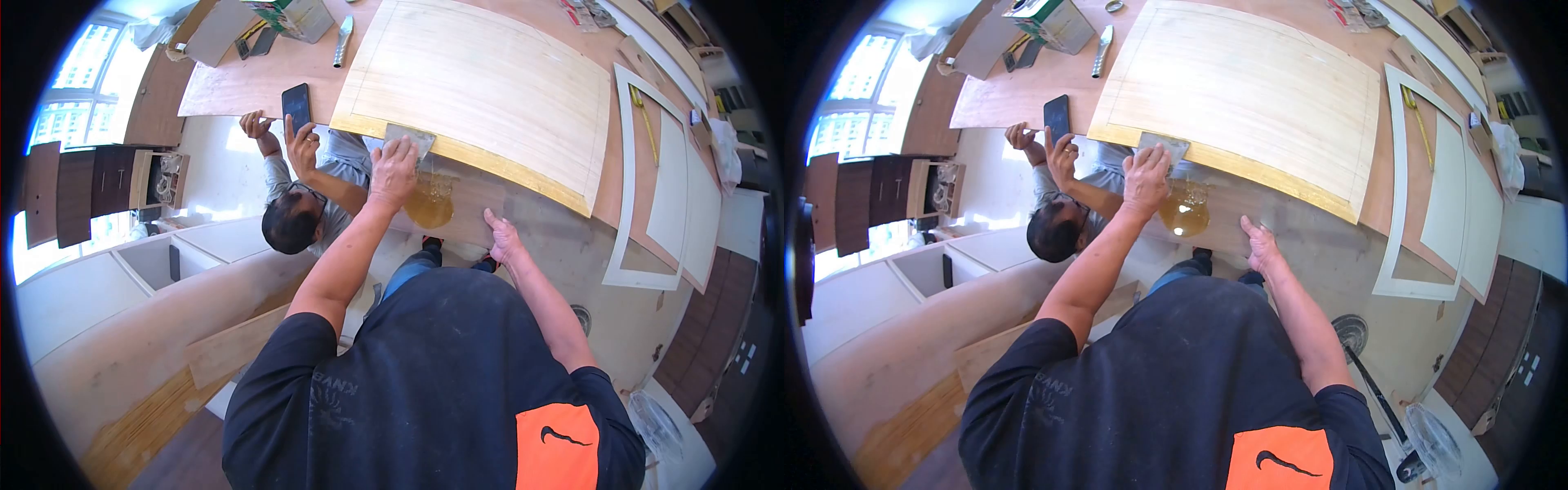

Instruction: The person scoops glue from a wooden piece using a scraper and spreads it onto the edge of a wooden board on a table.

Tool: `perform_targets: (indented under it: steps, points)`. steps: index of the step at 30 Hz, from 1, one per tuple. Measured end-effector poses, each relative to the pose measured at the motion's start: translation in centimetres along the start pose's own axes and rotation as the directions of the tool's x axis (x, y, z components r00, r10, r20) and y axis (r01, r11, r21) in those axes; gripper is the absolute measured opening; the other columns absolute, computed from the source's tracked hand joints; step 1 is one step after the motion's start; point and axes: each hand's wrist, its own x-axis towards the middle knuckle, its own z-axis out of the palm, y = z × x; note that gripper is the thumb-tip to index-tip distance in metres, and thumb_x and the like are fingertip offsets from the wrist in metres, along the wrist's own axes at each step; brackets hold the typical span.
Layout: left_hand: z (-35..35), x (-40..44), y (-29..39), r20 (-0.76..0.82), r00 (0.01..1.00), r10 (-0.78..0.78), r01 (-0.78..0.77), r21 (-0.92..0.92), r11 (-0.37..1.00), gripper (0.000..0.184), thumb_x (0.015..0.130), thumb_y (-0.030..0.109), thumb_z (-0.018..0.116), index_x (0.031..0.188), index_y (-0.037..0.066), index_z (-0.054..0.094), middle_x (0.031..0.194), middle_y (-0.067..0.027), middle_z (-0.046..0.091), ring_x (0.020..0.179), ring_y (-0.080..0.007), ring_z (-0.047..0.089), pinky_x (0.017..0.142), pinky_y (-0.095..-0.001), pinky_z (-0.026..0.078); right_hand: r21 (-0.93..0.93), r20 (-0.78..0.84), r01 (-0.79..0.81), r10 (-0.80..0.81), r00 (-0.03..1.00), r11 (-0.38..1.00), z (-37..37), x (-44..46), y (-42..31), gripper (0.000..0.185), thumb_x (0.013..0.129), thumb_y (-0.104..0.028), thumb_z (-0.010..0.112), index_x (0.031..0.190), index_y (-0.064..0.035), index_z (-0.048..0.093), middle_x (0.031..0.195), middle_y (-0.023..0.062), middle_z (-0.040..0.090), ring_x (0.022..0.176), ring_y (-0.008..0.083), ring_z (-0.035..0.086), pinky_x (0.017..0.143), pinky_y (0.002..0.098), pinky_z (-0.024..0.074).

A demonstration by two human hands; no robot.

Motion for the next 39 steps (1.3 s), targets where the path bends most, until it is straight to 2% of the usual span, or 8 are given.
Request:
perform_targets:
  steps: [3, 12, 15, 21, 24, 27, 30, 39]
  points:
    - [-0.3, -0.4, 0.2, -0.001, 1.000, -0.002, 0.002, -0.011, 1.000, 0.044, 0.079, 0.010, 0.065, 0.122, 0.004, 0.067, 0.135, -0.0135, 0.065, 0.125, -0.0291, 0.056, 0.096, -0.0554, 0.040, 0.026, 0.121, -0.001, -0.002, 0.993, 1.000, -0.3, -1.0, -0.6, 0.121, 0.079, -0.041, 0.090, 0.160, 0.0033, 0.012, 0.160, 0.0214, 0.035, 0.147, 0.0357, 0.035, 0.117, 0.0605, 0.0316]
    - [0.1, 0.0, 0.1, 0.009, 1.000, 0.009, -0.009, 0.019, 1.000, 0.049, 0.075, 0.012, 0.068, 0.124, 0.004, 0.066, 0.135, -0.0138, 0.064, 0.123, -0.0290, 0.056, 0.094, -0.0548, 0.040, -0.049, 0.032, -0.018, 0.019, 0.999, 0.999, -1.3, 0.1, 0.2, 0.131, 0.078, -0.045, 0.090, 0.162, 0.0025, 0.001, 0.166, 0.0230, 0.024, 0.152, 0.0353, 0.025, 0.121, 0.0586, 0.0230]
    - [-0.2, -0.3, 0.3, 0.019, 1.000, 0.006, -0.006, 0.001, 1.000, 0.048, 0.076, 0.012, 0.068, 0.123, 0.004, 0.066, 0.136, -0.0136, 0.063, 0.123, -0.0299, 0.056, 0.094, -0.0557, 0.040, 0.026, 0.085, -0.005, 0.003, 0.996, 1.000, -1.5, 0.4, 0.2, 0.134, 0.077, -0.036, 0.093, 0.161, 0.0019, -0.005, 0.161, 0.0220, 0.033, 0.145, 0.0376, 0.037, 0.115, 0.0648, 0.0331]
    - [0.0, 0.1, 0.3, 0.001, 1.000, 0.007, -0.007, 0.025, 1.000, 0.045, 0.077, 0.011, 0.067, 0.122, 0.005, 0.067, 0.136, -0.0128, 0.063, 0.123, -0.0297, 0.056, 0.093, -0.0560, 0.041, 0.059, 0.121, -0.006, -0.002, 0.993, 0.998, -2.2, 1.7, 1.2, 0.133, 0.077, -0.035, 0.093, 0.161, 0.0004, -0.004, 0.159, 0.0220, 0.035, 0.144, 0.0378, 0.039, 0.113, 0.0657, 0.0357]
    - [0.0, -0.3, 0.6, 0.003, 1.000, 0.001, -0.001, 0.022, 1.000, 0.043, 0.078, 0.011, 0.066, 0.121, 0.005, 0.067, 0.135, -0.0128, 0.064, 0.122, -0.0297, 0.056, 0.093, -0.0553, 0.041, 0.040, 0.059, -0.008, 0.006, 0.998, 0.999, -1.6, 0.5, 0.6, 0.132, 0.077, -0.035, 0.093, 0.161, 0.0007, -0.002, 0.158, 0.0219, 0.037, 0.144, 0.0375, 0.039, 0.112, 0.0649, 0.0366]
    - [-0.8, -0.5, 0.9, -0.012, 1.000, 0.003, -0.003, 0.013, 1.000, 0.042, 0.078, 0.010, 0.066, 0.119, 0.005, 0.067, 0.135, -0.0126, 0.064, 0.122, -0.0297, 0.056, 0.094, -0.0539, 0.040, 0.049, 0.114, 0.007, -0.012, 0.993, 0.999, -1.0, -1.5, -0.5, 0.129, 0.077, -0.035, 0.093, 0.161, 0.0010, 0.002, 0.156, 0.0215, 0.039, 0.142, 0.0371, 0.041, 0.112, 0.0640, 0.0374]
    - [-1.3, 0.3, 0.9, -0.051, 0.999, 0.003, -0.001, 0.037, 0.999, 0.042, 0.077, 0.010, 0.066, 0.118, 0.005, 0.068, 0.135, -0.0120, 0.064, 0.121, -0.0288, 0.057, 0.094, -0.0529, 0.040, 0.035, 0.072, 0.033, -0.035, 0.997, 0.999, -0.5, -2.4, -0.7, 0.073, 0.085, -0.035, 0.085, 0.141, -0.0033, 0.049, 0.136, 0.0169, 0.060, 0.128, 0.0338, 0.056, 0.106, 0.0554, 0.0481]
    - [-0.8, 0.0, 0.7, 0.001, 1.000, 0.018, -0.018, 0.057, 0.998, 0.042, 0.078, 0.010, 0.065, 0.119, 0.006, 0.067, 0.130, -0.0114, 0.067, 0.119, -0.0287, 0.058, 0.094, -0.0526, 0.039, 0.056, 0.130, 0.047, -0.053, 0.990, 0.997, -0.5, -2.4, -0.7, 0.070, 0.087, -0.032, 0.085, 0.140, -0.0031, 0.050, 0.132, 0.0166, 0.063, 0.122, 0.0336, 0.060, 0.102, 0.0549, 0.0515]
